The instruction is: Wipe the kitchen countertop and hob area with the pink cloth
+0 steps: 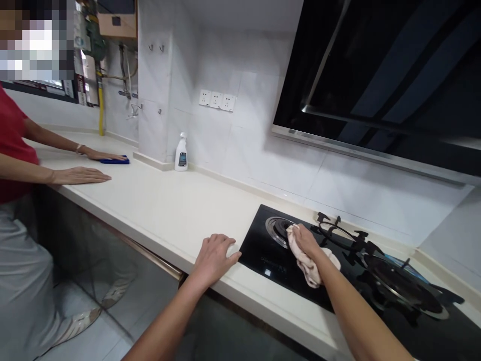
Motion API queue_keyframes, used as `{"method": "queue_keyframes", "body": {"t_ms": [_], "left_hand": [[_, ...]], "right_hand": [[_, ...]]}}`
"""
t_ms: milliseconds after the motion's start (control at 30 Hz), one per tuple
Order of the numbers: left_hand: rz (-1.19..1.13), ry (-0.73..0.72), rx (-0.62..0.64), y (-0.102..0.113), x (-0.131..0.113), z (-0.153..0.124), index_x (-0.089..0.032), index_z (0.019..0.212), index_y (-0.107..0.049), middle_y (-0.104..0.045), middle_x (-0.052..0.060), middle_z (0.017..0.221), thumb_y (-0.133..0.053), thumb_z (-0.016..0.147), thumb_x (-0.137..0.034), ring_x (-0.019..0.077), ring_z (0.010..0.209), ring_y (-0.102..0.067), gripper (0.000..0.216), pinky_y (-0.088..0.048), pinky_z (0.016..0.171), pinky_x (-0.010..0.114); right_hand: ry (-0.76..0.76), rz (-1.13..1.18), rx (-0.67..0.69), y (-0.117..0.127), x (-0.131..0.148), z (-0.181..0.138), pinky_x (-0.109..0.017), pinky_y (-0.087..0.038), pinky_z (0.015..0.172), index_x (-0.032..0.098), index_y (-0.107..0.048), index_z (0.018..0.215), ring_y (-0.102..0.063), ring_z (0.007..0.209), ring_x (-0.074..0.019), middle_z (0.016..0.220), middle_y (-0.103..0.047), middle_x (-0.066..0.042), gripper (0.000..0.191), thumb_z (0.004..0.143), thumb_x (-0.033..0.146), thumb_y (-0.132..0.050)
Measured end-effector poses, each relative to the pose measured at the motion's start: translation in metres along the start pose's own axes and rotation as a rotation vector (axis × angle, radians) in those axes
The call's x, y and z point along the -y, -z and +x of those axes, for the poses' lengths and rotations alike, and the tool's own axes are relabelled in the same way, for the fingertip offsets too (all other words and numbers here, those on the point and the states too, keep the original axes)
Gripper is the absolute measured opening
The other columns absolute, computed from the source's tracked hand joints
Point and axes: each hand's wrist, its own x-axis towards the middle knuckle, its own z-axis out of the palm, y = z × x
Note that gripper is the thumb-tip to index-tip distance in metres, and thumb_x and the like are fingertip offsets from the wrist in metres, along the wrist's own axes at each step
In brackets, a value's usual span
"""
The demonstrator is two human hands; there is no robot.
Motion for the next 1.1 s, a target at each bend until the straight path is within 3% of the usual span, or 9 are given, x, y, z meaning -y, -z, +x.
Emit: {"method": "queue_keyframes", "body": {"t_ms": [133, 300, 467, 533, 600, 767, 900, 1000, 1100], "left_hand": [[0.034, 0.000, 0.009, 0.000, -0.003, 0.000, -0.024, 0.126, -0.068, -0.066, 0.010, 0.129, -0.052, 0.099, -0.046, 0.0314, 0.123, -0.054, 0.038, -0.038, 0.103, 0.045], [0.085, -0.016, -0.009, -0.002, -0.002, 0.002, -0.025, 0.123, -0.070, -0.068, 0.010, 0.127, -0.052, 0.098, -0.045, 0.0309, 0.123, -0.055, 0.036, -0.038, 0.104, 0.044], [0.139, -0.019, -0.002, -0.005, 0.004, 0.002, -0.022, 0.114, -0.072, -0.069, 0.012, 0.123, -0.052, 0.095, -0.033, 0.0309, 0.120, -0.057, 0.030, -0.041, 0.101, 0.044], [0.129, -0.022, -0.010, -0.006, 0.007, 0.003, -0.022, 0.115, -0.072, -0.069, 0.011, 0.123, -0.055, 0.092, -0.030, 0.0308, 0.120, -0.058, 0.030, -0.041, 0.101, 0.043], [0.093, -0.022, -0.029, -0.008, 0.009, 0.003, -0.023, 0.119, -0.071, -0.069, 0.010, 0.124, -0.057, 0.093, -0.035, 0.0305, 0.121, -0.058, 0.032, -0.041, 0.102, 0.044], [0.039, -0.010, -0.038, -0.004, 0.005, -0.001, -0.024, 0.119, -0.071, -0.070, 0.009, 0.126, -0.056, 0.095, -0.044, 0.0300, 0.123, -0.057, 0.034, -0.040, 0.105, 0.043], [0.029, 0.007, -0.012, 0.002, -0.001, -0.001, -0.024, 0.121, -0.071, -0.069, 0.009, 0.129, -0.056, 0.096, -0.045, 0.0305, 0.125, -0.056, 0.036, -0.039, 0.106, 0.044], [0.044, 0.020, 0.009, 0.003, -0.003, 0.000, -0.023, 0.121, -0.071, -0.068, 0.009, 0.130, -0.055, 0.097, -0.045, 0.0310, 0.126, -0.055, 0.037, -0.039, 0.106, 0.045], [0.089, 0.030, 0.019, 0.002, -0.004, 0.002, -0.024, 0.121, -0.071, -0.068, 0.010, 0.130, -0.053, 0.098, -0.047, 0.0315, 0.125, -0.055, 0.038, -0.039, 0.105, 0.045]], "right_hand": [[0.082, 0.054, -0.073, -0.009, 0.039, -0.020, -0.044, -0.057, 0.092, 0.019, -0.061, 0.127, -0.065, 0.107, -0.0207, 0.126, -0.064, -0.008, 0.041, 0.096, 0.046, -0.063], [0.280, 0.101, -0.094, -0.026, 0.114, -0.055, -0.042, -0.056, 0.090, 0.018, -0.062, 0.121, -0.065, 0.101, -0.0188, 0.118, -0.066, -0.006, 0.038, 0.097, 0.048, -0.061], [0.490, 0.038, -0.092, -0.026, 0.172, -0.101, -0.039, -0.044, 0.100, 0.025, -0.065, 0.106, -0.059, 0.106, -0.0195, 0.110, -0.066, -0.003, 0.023, 0.098, 0.043, -0.052], [0.495, -0.015, -0.123, -0.021, 0.170, -0.114, -0.043, -0.038, 0.106, 0.028, -0.065, 0.112, -0.056, 0.116, -0.0236, 0.118, -0.066, -0.005, 0.025, 0.093, 0.044, -0.059], [0.402, -0.064, -0.167, -0.013, 0.152, -0.121, -0.048, -0.037, 0.105, 0.028, -0.065, 0.118, -0.055, 0.120, -0.0290, 0.126, -0.064, -0.009, 0.033, 0.090, 0.045, -0.062], [0.036, -0.183, -0.207, 0.011, 0.074, -0.144, -0.061, -0.039, 0.100, 0.028, -0.068, 0.119, -0.053, 0.121, -0.0394, 0.132, -0.060, -0.015, 0.041, 0.086, 0.051, -0.064], [-0.198, -0.269, -0.219, 0.036, 0.026, -0.166, -0.062, -0.042, 0.095, 0.018, -0.063, 0.129, -0.052, 0.119, -0.0440, 0.129, -0.058, -0.022, 0.060, 0.089, 0.062, -0.058], [-0.273, -0.294, -0.193, 0.042, 0.021, -0.171, -0.060, -0.045, 0.089, 0.016, -0.068, 0.118, -0.056, 0.110, -0.0425, 0.117, -0.063, -0.022, 0.055, 0.094, 0.063, -0.048], [-0.230, -0.280, -0.183, 0.029, 0.048, -0.160, -0.059, -0.044, 0.089, 0.018, -0.070, 0.113, -0.056, 0.111, -0.0414, 0.117, -0.064, -0.020, 0.048, 0.098, 0.055, -0.044]]}}
